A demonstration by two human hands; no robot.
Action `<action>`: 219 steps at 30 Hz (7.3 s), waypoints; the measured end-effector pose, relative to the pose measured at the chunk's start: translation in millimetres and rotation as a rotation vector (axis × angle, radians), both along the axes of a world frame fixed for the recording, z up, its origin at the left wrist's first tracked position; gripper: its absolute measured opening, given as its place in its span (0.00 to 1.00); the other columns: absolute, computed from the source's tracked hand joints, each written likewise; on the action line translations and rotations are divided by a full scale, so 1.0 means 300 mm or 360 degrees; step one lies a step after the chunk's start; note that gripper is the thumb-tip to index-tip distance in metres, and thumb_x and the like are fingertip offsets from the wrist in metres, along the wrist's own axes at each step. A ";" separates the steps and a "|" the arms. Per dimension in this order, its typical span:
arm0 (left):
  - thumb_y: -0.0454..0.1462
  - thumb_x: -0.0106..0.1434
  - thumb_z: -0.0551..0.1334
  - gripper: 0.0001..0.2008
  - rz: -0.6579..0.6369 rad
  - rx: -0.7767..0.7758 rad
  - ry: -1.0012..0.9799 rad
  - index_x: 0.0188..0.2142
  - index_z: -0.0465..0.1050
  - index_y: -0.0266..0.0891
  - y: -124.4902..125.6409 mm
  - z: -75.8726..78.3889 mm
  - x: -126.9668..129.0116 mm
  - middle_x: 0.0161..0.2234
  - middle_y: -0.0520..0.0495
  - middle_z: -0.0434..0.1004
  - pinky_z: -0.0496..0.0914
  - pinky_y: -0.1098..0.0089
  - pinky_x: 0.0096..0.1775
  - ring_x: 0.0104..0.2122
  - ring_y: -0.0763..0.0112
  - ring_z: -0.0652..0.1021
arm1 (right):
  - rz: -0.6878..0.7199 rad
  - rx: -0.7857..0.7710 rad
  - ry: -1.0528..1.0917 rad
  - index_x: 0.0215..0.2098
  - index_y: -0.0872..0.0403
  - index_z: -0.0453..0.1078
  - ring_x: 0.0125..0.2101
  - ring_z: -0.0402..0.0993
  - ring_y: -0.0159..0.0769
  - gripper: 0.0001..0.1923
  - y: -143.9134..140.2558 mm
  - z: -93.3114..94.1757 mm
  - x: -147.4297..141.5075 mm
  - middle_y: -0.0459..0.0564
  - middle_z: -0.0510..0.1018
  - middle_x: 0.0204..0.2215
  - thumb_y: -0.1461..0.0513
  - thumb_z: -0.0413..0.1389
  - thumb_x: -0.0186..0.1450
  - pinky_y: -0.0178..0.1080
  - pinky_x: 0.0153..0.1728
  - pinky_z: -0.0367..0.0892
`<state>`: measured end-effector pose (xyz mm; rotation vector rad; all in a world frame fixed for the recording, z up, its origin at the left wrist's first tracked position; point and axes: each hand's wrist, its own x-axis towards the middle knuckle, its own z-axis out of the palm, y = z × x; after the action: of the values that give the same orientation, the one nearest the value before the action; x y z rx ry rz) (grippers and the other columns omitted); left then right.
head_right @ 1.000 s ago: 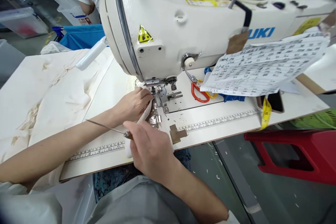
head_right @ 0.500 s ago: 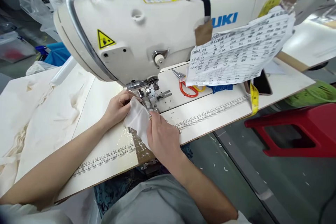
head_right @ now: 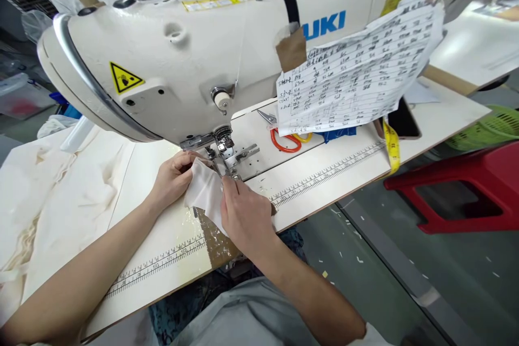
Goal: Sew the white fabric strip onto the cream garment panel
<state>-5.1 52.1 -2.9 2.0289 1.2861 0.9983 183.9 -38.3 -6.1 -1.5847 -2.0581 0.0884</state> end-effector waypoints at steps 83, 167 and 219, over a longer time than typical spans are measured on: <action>0.30 0.67 0.53 0.13 -0.0456 0.0688 0.0973 0.41 0.77 0.38 -0.013 0.048 -0.001 0.43 0.40 0.78 0.76 0.57 0.43 0.43 0.58 0.75 | -0.0010 0.0061 0.0042 0.51 0.60 0.69 0.28 0.81 0.35 0.12 -0.074 0.016 0.013 0.50 0.83 0.33 0.67 0.49 0.72 0.36 0.22 0.63; 0.34 0.71 0.51 0.20 -0.0080 0.0550 0.1371 0.58 0.69 0.30 -0.154 0.038 0.046 0.53 0.34 0.73 0.68 0.52 0.53 0.53 0.50 0.70 | 0.0238 -0.0117 0.0029 0.48 0.58 0.70 0.33 0.82 0.42 0.16 -0.050 0.037 0.022 0.58 0.83 0.41 0.69 0.45 0.67 0.38 0.29 0.73; 0.38 0.72 0.46 0.24 -0.0237 0.0579 0.1433 0.58 0.67 0.23 -0.238 0.040 0.096 0.58 0.30 0.70 0.63 0.55 0.59 0.58 0.51 0.70 | -0.0051 -0.0376 0.0487 0.48 0.57 0.74 0.27 0.78 0.37 0.16 -0.153 0.033 0.206 0.51 0.81 0.29 0.57 0.49 0.71 0.34 0.31 0.72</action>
<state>23.7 -19.2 9.2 2.9833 1.3769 0.2160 245.8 -84.3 3.8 -1.6240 -1.8346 0.5464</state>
